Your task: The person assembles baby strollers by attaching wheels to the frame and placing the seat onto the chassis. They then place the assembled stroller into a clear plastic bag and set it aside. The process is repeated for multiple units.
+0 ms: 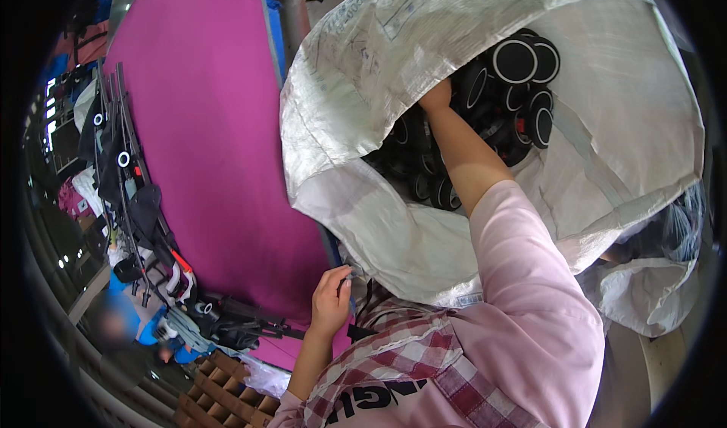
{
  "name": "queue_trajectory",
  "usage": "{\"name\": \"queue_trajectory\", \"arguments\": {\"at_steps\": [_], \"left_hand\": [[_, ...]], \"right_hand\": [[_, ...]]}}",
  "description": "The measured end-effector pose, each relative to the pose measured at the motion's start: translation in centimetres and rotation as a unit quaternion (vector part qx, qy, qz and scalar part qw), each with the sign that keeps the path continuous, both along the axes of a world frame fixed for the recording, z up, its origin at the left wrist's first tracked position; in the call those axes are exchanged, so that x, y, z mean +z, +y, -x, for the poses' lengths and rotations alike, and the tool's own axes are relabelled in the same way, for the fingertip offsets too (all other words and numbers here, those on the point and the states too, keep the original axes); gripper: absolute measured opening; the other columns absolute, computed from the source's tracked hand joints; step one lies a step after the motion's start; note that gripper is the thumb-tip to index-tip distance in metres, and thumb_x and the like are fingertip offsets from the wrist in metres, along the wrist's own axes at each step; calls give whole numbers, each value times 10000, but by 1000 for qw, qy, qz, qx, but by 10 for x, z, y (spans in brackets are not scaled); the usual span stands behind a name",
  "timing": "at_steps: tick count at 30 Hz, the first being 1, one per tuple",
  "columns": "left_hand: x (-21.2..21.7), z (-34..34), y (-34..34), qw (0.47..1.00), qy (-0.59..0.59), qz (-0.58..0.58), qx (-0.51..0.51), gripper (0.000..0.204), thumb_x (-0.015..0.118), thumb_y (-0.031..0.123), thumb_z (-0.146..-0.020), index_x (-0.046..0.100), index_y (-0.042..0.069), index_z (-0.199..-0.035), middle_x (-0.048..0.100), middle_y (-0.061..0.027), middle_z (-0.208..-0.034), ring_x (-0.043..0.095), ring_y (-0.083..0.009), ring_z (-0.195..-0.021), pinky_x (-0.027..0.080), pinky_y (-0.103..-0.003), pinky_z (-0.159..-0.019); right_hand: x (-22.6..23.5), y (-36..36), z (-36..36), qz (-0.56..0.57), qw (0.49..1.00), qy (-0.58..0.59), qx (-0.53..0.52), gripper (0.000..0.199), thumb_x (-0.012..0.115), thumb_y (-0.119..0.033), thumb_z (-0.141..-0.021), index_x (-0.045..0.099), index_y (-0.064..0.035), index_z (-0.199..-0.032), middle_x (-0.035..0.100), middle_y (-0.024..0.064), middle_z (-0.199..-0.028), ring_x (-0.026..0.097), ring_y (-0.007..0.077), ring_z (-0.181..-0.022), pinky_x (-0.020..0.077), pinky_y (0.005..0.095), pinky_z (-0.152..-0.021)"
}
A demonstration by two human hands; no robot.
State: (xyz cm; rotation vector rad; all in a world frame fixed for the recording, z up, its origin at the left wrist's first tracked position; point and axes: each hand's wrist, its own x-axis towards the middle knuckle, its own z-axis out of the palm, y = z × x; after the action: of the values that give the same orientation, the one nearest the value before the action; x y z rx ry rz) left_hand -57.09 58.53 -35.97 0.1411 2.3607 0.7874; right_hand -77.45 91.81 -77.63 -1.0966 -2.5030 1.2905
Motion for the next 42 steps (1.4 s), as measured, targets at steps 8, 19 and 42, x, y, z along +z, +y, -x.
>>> {"name": "queue_trajectory", "arguments": {"at_steps": [8,19,42], "left_hand": [[6,-9,-12,998,-4,16,65,224,583,65,-950,638,-7,-1154,657,-186,-1153,648,-354,-1057,516,-392,-920],[-3,-50,-37,992,-23,20,119,233,575,73,-950,643,7,-1162,650,-182,-1159,645,-355,-1062,511,-391,-920],[31,-116,-112,944,149,-157,250,460,646,123,-930,505,1,-1351,588,-196,-1309,587,-350,-1206,467,-423,-1013]], "right_hand": [[79,5,53,-1,987,-95,129,945,814,-459,-726,418,32,-1429,463,277,-1450,477,436,-1307,405,437,-1091],[110,-16,83,-179,884,-184,391,921,840,-392,-709,428,-37,-1452,428,233,-1490,399,413,-1370,337,445,-1141],[393,-108,-194,191,854,-31,483,523,920,-235,-652,684,-60,-1085,434,198,-1241,552,346,-1088,508,408,-928]]}}
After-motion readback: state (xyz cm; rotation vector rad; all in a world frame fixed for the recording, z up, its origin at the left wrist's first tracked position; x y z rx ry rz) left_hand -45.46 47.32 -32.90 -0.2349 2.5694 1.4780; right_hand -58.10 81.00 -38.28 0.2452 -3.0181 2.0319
